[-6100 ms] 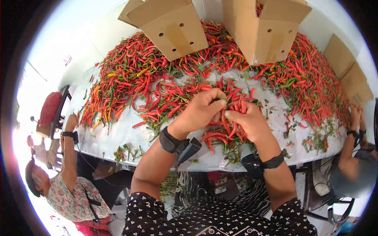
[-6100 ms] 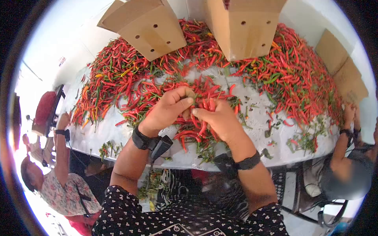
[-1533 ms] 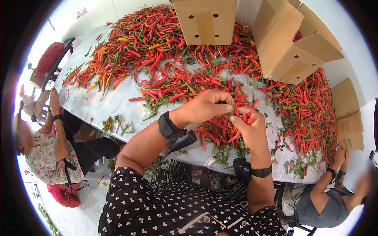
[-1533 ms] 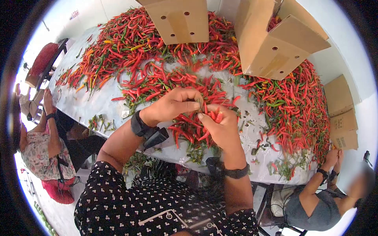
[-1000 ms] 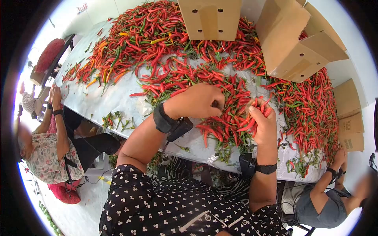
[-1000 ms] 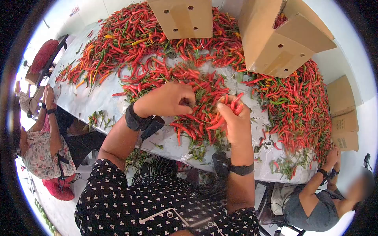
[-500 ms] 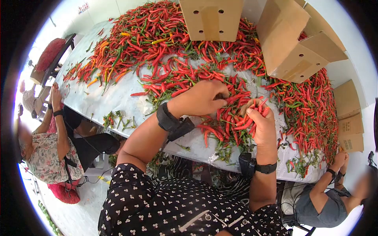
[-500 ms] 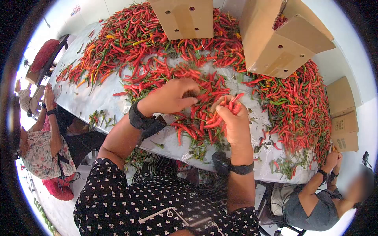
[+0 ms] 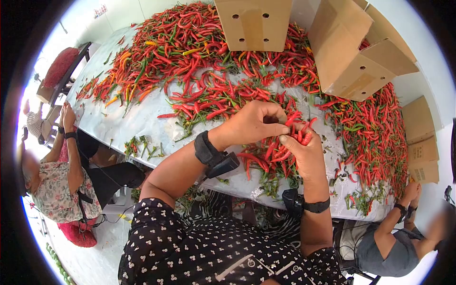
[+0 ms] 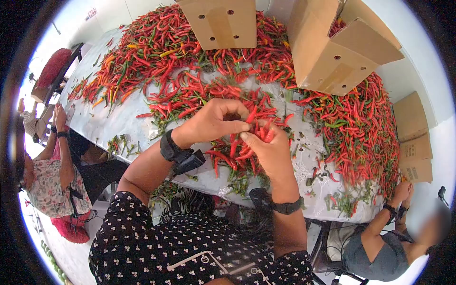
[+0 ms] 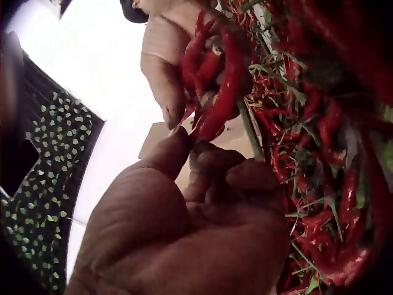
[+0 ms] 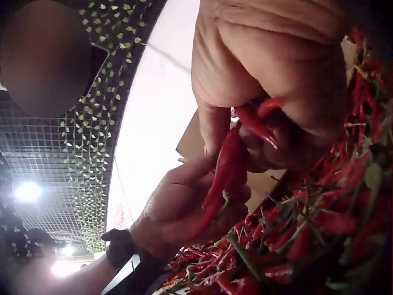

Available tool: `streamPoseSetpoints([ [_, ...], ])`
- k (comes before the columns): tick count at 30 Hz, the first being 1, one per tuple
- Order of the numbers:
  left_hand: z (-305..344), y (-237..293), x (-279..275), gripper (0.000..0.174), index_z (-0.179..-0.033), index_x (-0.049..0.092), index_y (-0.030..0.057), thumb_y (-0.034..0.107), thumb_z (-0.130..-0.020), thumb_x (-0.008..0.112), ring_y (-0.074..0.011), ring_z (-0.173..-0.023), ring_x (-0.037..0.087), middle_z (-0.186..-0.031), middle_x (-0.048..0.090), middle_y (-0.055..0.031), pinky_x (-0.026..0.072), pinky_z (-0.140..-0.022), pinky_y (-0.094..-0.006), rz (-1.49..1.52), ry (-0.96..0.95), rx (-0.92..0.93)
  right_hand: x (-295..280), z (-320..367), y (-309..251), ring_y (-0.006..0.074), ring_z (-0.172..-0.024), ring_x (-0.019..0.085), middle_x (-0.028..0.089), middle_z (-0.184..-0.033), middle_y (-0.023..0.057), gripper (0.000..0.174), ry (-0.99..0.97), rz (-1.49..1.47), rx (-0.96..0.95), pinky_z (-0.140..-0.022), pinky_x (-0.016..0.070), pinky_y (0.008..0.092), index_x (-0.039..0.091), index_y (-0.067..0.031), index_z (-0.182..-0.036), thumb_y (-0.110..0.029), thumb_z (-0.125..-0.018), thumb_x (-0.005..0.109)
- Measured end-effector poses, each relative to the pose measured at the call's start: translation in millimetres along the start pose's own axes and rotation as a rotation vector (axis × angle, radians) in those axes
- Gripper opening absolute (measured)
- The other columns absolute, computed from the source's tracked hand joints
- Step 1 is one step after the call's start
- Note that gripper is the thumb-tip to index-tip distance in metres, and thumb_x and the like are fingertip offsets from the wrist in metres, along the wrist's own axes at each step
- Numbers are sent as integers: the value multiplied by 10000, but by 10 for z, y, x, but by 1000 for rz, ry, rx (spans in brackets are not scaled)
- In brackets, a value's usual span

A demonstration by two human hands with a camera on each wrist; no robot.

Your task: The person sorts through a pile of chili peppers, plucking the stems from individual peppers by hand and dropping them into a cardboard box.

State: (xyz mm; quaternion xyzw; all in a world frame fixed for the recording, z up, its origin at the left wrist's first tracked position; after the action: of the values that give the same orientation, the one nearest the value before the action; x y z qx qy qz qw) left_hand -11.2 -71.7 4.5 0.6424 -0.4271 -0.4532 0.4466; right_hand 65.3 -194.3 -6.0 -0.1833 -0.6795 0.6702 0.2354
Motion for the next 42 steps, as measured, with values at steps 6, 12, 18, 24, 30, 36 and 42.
streamPoseSetpoints([
  [6,-18,-82,-3,152,-941,609,7,98,-822,634,-40,-804,535,-842,607,-1,451,-704,-223,202,28,-7,-116,-22,0,62,-717,548,598,-823,16,184,103,-108,-60,-654,456,214,581,1,-986,-24,-806,607],
  [12,5,-21,25,161,-928,612,-5,115,-821,627,-46,-753,538,-817,623,-21,449,-672,-231,-23,-42,38,-156,-23,-11,74,-719,544,595,-834,18,186,116,-165,-102,-662,456,224,575,-4,-999,-22,-814,585],
  [18,3,-39,9,157,-900,612,-13,121,-817,620,-56,-707,522,-764,617,-23,440,-626,-245,-123,-14,56,-116,2,-94,73,-747,559,612,-864,36,198,117,-111,-164,-679,461,218,564,-1,-1004,-18,-809,594],
  [24,6,-19,7,151,-900,600,-18,97,-803,618,-64,-718,529,-758,608,-29,443,-642,-244,-132,40,-11,-87,22,-118,60,-736,551,620,-856,31,198,147,-4,-155,-662,447,191,563,11,-1001,-34,-813,607],
  [30,0,-49,43,150,-897,586,-24,96,-809,605,-60,-731,521,-772,597,-35,440,-654,-245,-111,8,50,-83,25,-140,32,-661,492,592,-785,-4,143,144,26,-168,-584,385,166,589,1,-956,-44,-821,602],
  [36,26,24,39,130,-893,566,-17,83,-812,587,-49,-713,498,-748,573,-18,425,-624,-244,-92,-37,27,-119,14,-91,24,-609,448,545,-717,-30,160,104,-124,-94,-547,350,169,591,-3,-966,-74,-822,596],
  [42,34,65,36,116,-905,564,-15,65,-823,562,-66,-709,512,-757,572,-9,429,-629,-241,-41,-85,103,-156,11,-32,81,-639,537,585,-750,29,178,136,-314,-52,-583,454,230,579,7,-977,-80,-822,594],
])
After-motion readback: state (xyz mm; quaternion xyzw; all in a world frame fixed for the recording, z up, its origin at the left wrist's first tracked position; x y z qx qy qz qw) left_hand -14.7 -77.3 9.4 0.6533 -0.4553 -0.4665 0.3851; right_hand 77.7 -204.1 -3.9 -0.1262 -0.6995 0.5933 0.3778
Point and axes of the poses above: each hand's wrist, its own z-axis away from the middle knuckle, its own x-axis out of the palm, y = z × x, the point moved 5 cm from there along -z, towards the middle knuckle
